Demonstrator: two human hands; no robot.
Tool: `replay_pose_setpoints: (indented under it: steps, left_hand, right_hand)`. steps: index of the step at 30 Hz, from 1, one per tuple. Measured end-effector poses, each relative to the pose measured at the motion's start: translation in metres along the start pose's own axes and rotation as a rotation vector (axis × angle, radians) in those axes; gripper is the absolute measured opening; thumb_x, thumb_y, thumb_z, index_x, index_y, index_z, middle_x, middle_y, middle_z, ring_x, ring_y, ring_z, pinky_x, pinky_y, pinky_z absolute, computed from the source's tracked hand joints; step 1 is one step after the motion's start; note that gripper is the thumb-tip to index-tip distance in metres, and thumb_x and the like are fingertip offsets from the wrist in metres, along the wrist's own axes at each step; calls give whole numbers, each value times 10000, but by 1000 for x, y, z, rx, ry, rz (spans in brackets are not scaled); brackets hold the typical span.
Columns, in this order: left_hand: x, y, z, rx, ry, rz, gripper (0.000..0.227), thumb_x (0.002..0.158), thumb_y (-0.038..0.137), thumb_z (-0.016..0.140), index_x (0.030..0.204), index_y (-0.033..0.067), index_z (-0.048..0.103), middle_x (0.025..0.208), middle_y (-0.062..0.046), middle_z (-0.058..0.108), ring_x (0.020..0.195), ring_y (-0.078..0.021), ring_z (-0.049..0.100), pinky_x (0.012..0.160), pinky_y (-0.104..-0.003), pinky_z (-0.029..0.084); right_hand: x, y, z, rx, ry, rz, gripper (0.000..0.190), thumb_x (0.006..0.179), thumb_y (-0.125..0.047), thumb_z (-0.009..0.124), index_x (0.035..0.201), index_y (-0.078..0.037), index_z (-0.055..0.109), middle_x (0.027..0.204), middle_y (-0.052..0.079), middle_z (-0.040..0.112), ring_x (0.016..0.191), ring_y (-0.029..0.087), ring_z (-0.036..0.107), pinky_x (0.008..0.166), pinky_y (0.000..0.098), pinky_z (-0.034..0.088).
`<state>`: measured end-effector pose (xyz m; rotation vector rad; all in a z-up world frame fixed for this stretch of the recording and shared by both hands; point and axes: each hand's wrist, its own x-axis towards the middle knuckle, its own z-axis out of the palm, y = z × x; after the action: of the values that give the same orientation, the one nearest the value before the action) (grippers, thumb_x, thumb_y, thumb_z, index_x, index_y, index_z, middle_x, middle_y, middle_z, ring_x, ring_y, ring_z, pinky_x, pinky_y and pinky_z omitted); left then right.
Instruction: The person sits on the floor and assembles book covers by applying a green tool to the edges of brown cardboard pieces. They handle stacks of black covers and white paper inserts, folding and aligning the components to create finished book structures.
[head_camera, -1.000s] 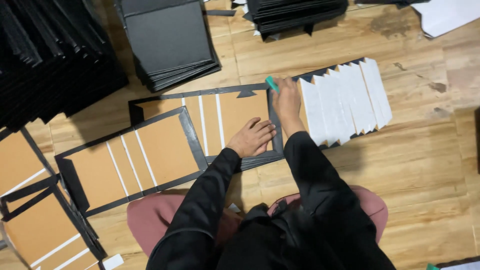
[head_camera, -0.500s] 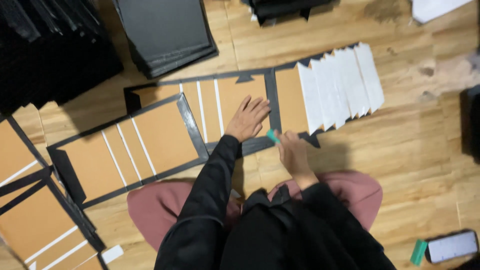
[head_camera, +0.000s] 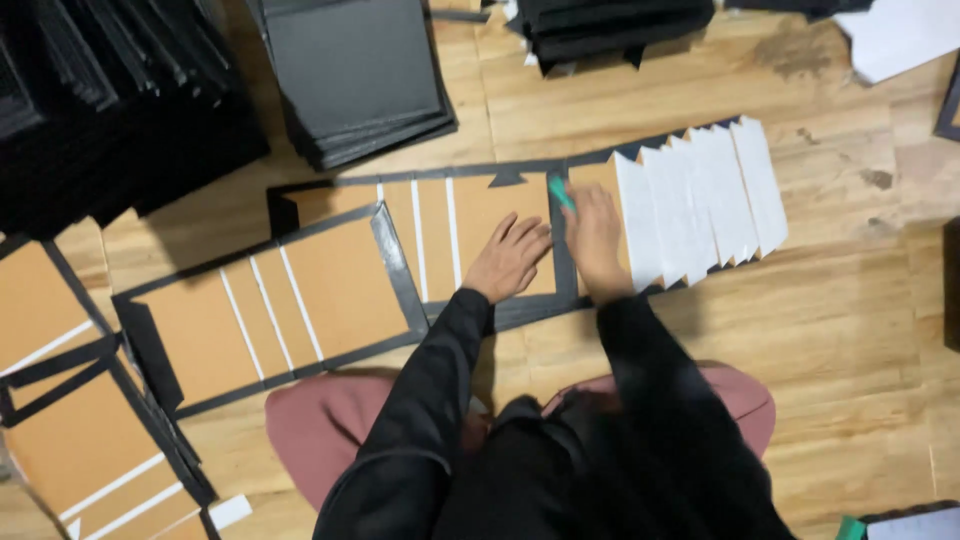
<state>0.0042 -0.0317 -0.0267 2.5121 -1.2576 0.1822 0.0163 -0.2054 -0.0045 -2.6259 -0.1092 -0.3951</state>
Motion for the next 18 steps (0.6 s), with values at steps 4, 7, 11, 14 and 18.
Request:
replay_pose_setpoints:
  steps: [4, 7, 11, 14, 18]
  left_hand:
    - [10, 11, -38, 73, 32, 56, 598, 786, 147, 443, 1355, 171, 259, 1341, -62, 328, 1296, -280, 254, 1072, -497, 153]
    - [26, 12, -31, 200, -34, 256, 658, 737, 212, 556, 1341, 209, 295, 1379, -27, 329, 1303, -264, 251, 1090, -501, 132]
    - [35, 8, -36, 335, -65, 427, 558, 690, 334, 581, 1196, 187, 399, 1144, -46, 447, 1226, -275, 340, 1094, -497, 166]
    - [20, 6, -47, 342, -80, 406, 451, 718, 372, 549, 1113, 192, 427, 1071, -51, 458, 1200, -280, 361, 1084, -479, 183]
    - [-15, 3, -73, 361, -137, 361, 411, 734, 372, 550, 1080, 189, 424, 1056, -43, 440, 1165, -286, 380, 1029, -433, 273]
  right_hand:
    - [-105, 3, -15, -123, 2, -6, 232, 805, -205, 581, 1014, -106, 576, 811, 37, 467, 772, 233, 527, 728, 297, 451]
    - [-137, -9, -47, 76, -83, 192, 306, 764, -219, 629, 1045, -121, 560, 848, 54, 508, 817, 263, 553, 726, 320, 459]
    - [-172, 13, -39, 952, 181, 848, 476, 821, -232, 519, 1204, -20, 332, 984, 100, 386, 796, 204, 555, 695, 321, 494]
    - [-182, 44, -22, 1177, 330, 1243, 202, 770, -240, 529, 877, -133, 396, 694, -18, 397, 475, 104, 513, 396, 191, 418]
    - [-169, 46, -27, 1225, 277, 1269, 275, 748, -257, 687, 864, -107, 487, 620, 7, 414, 373, 144, 458, 281, 263, 350]
